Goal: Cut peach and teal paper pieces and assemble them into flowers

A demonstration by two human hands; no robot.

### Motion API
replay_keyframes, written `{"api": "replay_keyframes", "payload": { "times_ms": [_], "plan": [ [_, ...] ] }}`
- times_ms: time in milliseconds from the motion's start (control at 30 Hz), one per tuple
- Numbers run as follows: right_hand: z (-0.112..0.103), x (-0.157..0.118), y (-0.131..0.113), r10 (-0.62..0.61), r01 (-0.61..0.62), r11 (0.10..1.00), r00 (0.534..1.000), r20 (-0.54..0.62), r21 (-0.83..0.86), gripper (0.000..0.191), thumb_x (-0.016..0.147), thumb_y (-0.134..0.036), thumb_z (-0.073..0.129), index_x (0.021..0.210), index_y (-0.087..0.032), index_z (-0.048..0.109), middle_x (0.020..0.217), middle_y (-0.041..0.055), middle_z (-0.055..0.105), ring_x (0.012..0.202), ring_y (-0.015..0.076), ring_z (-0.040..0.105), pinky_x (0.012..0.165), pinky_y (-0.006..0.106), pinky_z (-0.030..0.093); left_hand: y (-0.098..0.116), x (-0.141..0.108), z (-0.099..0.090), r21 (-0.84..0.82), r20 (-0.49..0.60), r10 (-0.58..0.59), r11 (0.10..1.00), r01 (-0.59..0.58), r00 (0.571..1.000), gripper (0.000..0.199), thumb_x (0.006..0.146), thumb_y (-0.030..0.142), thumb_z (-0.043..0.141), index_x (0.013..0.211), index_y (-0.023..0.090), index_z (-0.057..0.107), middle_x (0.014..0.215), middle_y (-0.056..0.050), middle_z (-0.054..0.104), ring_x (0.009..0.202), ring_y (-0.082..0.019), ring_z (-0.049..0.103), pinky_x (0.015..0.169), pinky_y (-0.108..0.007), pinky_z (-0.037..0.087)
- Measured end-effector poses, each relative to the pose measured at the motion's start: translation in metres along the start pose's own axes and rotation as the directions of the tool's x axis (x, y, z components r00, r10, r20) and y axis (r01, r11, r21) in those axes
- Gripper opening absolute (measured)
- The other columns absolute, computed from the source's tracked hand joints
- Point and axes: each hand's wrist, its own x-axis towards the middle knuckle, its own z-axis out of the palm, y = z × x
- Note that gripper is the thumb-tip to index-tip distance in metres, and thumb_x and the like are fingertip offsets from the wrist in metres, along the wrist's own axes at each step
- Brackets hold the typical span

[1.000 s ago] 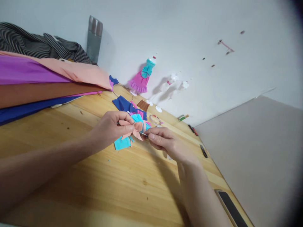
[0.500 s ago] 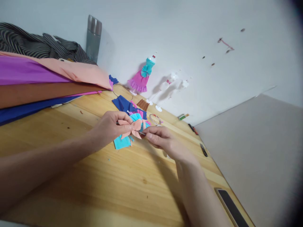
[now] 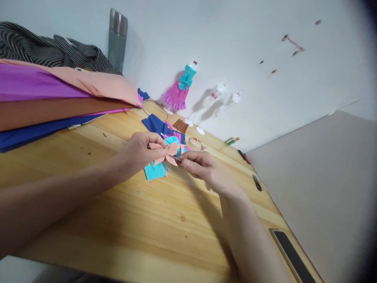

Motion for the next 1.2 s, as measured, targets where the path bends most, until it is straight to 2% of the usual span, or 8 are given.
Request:
{"api": "replay_keyframes", "payload": {
  "times_ms": [200, 367, 467, 567, 733, 833, 967, 1200],
  "plan": [
    [0.001, 0.000, 0.001, 0.012, -0.012, 1.000, 1.000, 0.002, -0.017, 0.037, 0.085, -0.049, 0.051, 0.073, -0.015, 0.057, 0.057, -0.0057, 0.030, 0.051, 0.0085, 0.024, 0.048, 0.027, 0.018, 0.001, -0.001, 0.000, 0.025, -0.029, 0.013, 1.000, -0.013, 0.999, 0.014, 0.069, 0.028, 0.066, 0.070, 0.015, 0.062, 0.058, 0.001, 0.063, 0.054, -0.011, 0.058, 0.051, -0.021, 0.042],
    [-0.009, -0.005, -0.003, -0.008, 0.009, 0.996, 1.000, 0.009, -0.091, 0.035, 0.081, -0.049, 0.057, 0.071, -0.015, 0.057, 0.060, -0.0031, 0.038, 0.054, 0.0096, 0.031, 0.050, 0.027, 0.022, 0.006, -0.002, 0.001, -0.008, -0.043, 0.017, 1.000, -0.018, 0.999, 0.010, 0.067, 0.025, 0.066, 0.067, 0.015, 0.062, 0.055, 0.002, 0.062, 0.053, -0.012, 0.058, 0.049, -0.022, 0.044],
    [-0.012, -0.007, -0.004, -0.079, 0.077, 0.997, 0.994, -0.078, -0.029, 0.032, 0.076, -0.046, 0.064, 0.068, -0.016, 0.055, 0.060, -0.0030, 0.042, 0.055, 0.0095, 0.033, 0.052, 0.026, 0.025, 0.006, -0.004, 0.001, -0.020, -0.042, 0.032, 0.999, -0.033, 0.999, 0.009, 0.067, 0.024, 0.067, 0.068, 0.016, 0.063, 0.058, 0.000, 0.064, 0.054, -0.014, 0.060, 0.050, -0.023, 0.046],
    [-0.001, -0.005, -0.004, -0.115, 0.134, 0.990, 0.958, -0.263, 0.054, 0.031, 0.076, -0.045, 0.065, 0.066, -0.018, 0.052, 0.056, -0.0044, 0.041, 0.052, 0.0087, 0.032, 0.050, 0.025, 0.025, 0.005, -0.005, 0.001, -0.057, -0.017, 0.014, 0.998, -0.015, 1.000, 0.010, 0.068, 0.025, 0.067, 0.070, 0.016, 0.064, 0.061, 0.000, 0.067, 0.055, -0.013, 0.060, 0.052, -0.024, 0.049],
    [0.029, 0.000, -0.009, -0.131, 0.133, 0.991, 0.908, -0.399, -0.023, 0.028, 0.078, -0.042, 0.063, 0.068, -0.017, 0.056, 0.054, -0.0049, 0.042, 0.049, 0.0077, 0.030, 0.046, 0.024, 0.023, 0.009, -0.006, 0.003, -0.114, -0.043, 0.015, 0.993, -0.020, 0.999, 0.011, 0.068, 0.025, 0.067, 0.072, 0.016, 0.063, 0.066, 0.001, 0.070, 0.050, -0.008, 0.053, 0.049, -0.020, 0.046],
    [0.042, 0.003, -0.008, -0.155, 0.142, 0.988, 0.853, -0.499, -0.065, 0.025, 0.077, -0.040, 0.064, 0.070, -0.017, 0.055, 0.051, -0.0074, 0.037, 0.046, 0.0068, 0.026, 0.043, 0.022, 0.020, 0.011, -0.007, 0.003, -0.120, -0.062, 0.016, 0.992, -0.024, 0.998, 0.011, 0.067, 0.025, 0.067, 0.069, 0.015, 0.061, 0.056, 0.003, 0.065, 0.047, -0.008, 0.051, 0.045, -0.019, 0.043],
    [0.052, 0.008, -0.002, -0.214, 0.189, 0.977, 0.800, -0.561, -0.103, 0.021, 0.077, -0.035, 0.064, 0.068, -0.017, 0.055, 0.054, -0.0075, 0.035, 0.046, 0.0064, 0.025, 0.043, 0.022, 0.021, 0.009, -0.007, 0.004, -0.134, -0.054, 0.016, 0.991, -0.024, 0.998, 0.015, 0.066, 0.028, 0.068, 0.068, 0.015, 0.061, 0.050, 0.005, 0.059, 0.045, -0.008, 0.050, 0.044, -0.019, 0.044],
    [0.060, 0.008, 0.007, -0.370, 0.247, 0.928, 0.685, -0.628, -0.278, 0.012, 0.080, -0.023, 0.061, 0.070, -0.018, 0.058, 0.054, -0.0071, 0.041, 0.046, 0.0067, 0.031, 0.045, 0.022, 0.026, 0.008, -0.008, 0.005, -0.169, -0.035, 0.007, 0.986, -0.013, 0.999, 0.018, 0.066, 0.031, 0.070, 0.070, 0.016, 0.061, 0.057, 0.003, 0.063, 0.053, -0.011, 0.056, 0.055, -0.024, 0.052]
  ]
}}
